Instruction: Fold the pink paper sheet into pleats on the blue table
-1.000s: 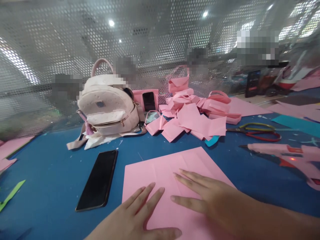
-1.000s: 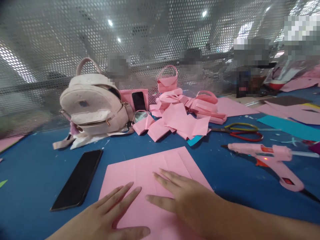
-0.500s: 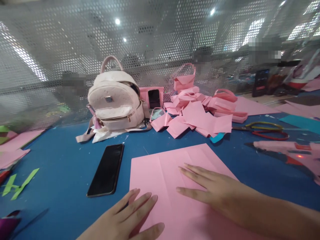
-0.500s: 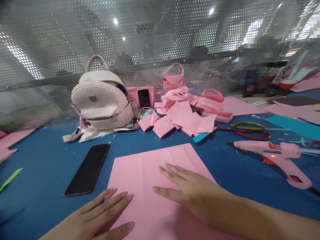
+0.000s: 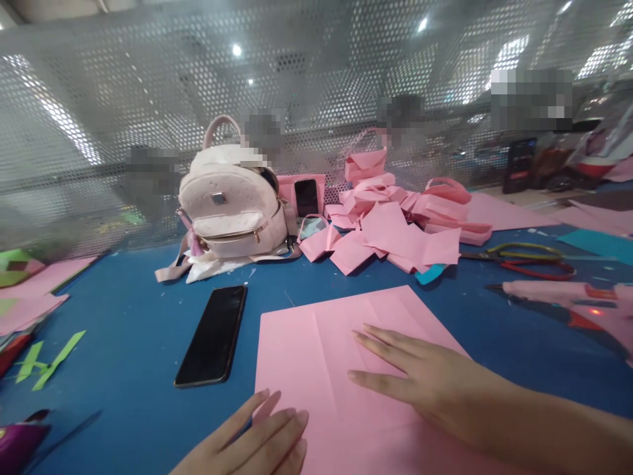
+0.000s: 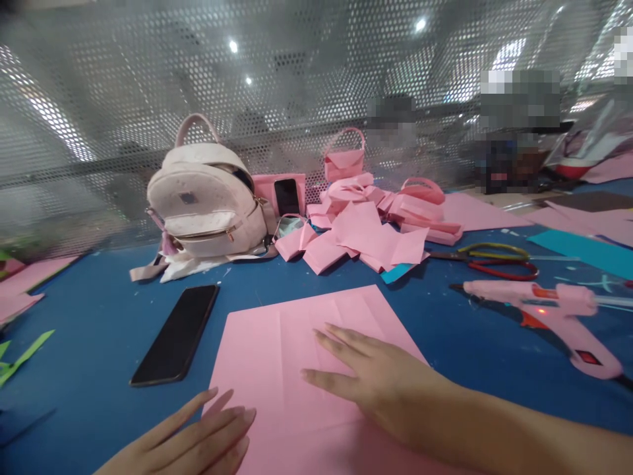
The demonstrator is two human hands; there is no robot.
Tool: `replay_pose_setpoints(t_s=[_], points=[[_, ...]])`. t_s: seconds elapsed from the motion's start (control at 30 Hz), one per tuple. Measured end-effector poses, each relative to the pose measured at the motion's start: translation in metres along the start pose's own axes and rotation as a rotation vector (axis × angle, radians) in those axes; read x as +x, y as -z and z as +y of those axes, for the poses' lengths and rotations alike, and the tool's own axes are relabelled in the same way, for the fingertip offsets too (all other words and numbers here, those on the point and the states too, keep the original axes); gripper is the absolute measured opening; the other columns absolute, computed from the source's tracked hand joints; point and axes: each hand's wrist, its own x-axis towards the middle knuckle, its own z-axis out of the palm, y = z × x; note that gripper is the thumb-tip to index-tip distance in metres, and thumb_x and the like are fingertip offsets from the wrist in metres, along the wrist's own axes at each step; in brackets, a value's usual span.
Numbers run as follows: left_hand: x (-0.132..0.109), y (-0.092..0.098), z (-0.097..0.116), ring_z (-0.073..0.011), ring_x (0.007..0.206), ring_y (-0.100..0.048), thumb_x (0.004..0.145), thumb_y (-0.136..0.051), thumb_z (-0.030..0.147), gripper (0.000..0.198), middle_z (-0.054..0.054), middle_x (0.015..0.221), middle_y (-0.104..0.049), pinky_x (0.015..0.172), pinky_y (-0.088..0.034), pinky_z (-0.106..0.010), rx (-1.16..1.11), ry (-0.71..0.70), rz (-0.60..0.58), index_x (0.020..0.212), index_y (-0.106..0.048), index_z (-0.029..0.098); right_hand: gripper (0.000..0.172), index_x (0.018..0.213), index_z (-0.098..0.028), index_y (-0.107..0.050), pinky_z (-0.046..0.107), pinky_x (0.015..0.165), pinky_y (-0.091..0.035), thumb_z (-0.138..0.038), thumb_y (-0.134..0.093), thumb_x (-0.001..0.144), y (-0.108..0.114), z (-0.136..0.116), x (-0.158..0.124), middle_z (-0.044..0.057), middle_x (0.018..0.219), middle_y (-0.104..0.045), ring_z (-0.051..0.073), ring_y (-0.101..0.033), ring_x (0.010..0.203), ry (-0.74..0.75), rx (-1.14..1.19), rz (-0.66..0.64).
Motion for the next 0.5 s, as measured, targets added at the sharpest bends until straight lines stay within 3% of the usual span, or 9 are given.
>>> replay_pose_setpoints(t_s=[0.1,0.17,0.23,0.3,0.37,0.5], points=[[0.009,-0.005,0.009,-0.0102,0.102,-0.063,0.102,-0.032,0.009,0.042,0.007,0.105,-0.071,0.122,-0.016,-0.037,-0.014,0.117,0.064,0.112,-0.068,0.027,0.083,0.151,-0.033,-0.032,0.052,0.11,-0.039,0.002,-0.052,0.078,0.0,0.001,0.0,0.013,0.159,-0.02,0.034,-0.027,0.142,0.0,-0.019,-0.02],[0.016,-0.01,0.014,-0.0116,0.098,-0.064,0.1,-0.033,0.007,0.042,0.007,0.096,-0.07,0.119,-0.022,-0.036,-0.039,0.17,0.097,0.11,-0.069,0.027,0.083,0.151,-0.032,-0.032,0.053,0.109,-0.04,0.001,-0.053,0.078,0.0,0.002,-0.001,0.015,0.158,-0.023,0.035,-0.029,0.141,0.007,-0.034,-0.023],[0.024,-0.014,0.017,-0.0135,0.091,-0.064,0.101,-0.034,0.011,0.038,0.005,0.094,-0.069,0.105,-0.04,-0.032,-0.081,0.188,0.137,0.109,-0.068,0.026,0.083,0.151,-0.032,-0.031,0.052,0.109,-0.04,0.002,-0.053,0.078,-0.002,0.002,-0.002,0.015,0.157,-0.024,0.035,-0.03,0.141,0.014,-0.046,-0.011],[0.034,-0.016,0.017,-0.0129,0.079,-0.063,0.101,-0.037,0.016,0.033,0.002,0.096,-0.068,0.082,-0.051,-0.027,-0.14,0.178,0.138,0.111,-0.067,0.024,0.085,0.152,-0.033,-0.028,0.052,0.109,-0.04,0.003,-0.052,0.078,-0.004,0.003,-0.003,0.015,0.158,-0.022,0.034,-0.029,0.141,0.019,-0.06,0.014],[0.044,-0.016,0.014,-0.0109,0.072,-0.061,0.101,-0.041,0.019,0.028,0.001,0.099,-0.068,0.066,-0.052,-0.023,-0.205,0.131,0.065,0.117,-0.064,0.024,0.087,0.153,-0.033,-0.025,0.053,0.109,-0.039,0.003,-0.051,0.079,-0.006,0.003,-0.005,0.015,0.158,-0.019,0.034,-0.028,0.142,0.025,-0.067,0.036],[0.067,-0.018,0.008,-0.0132,0.065,-0.061,0.098,-0.049,0.025,0.031,0.001,0.091,-0.067,0.052,-0.048,-0.026,-0.275,0.074,-0.02,0.129,-0.055,0.024,0.083,0.152,-0.032,-0.029,0.052,0.112,-0.036,0.001,-0.052,0.08,-0.005,0.005,-0.004,0.013,0.158,-0.021,0.032,-0.027,0.143,0.02,-0.031,0.042]])
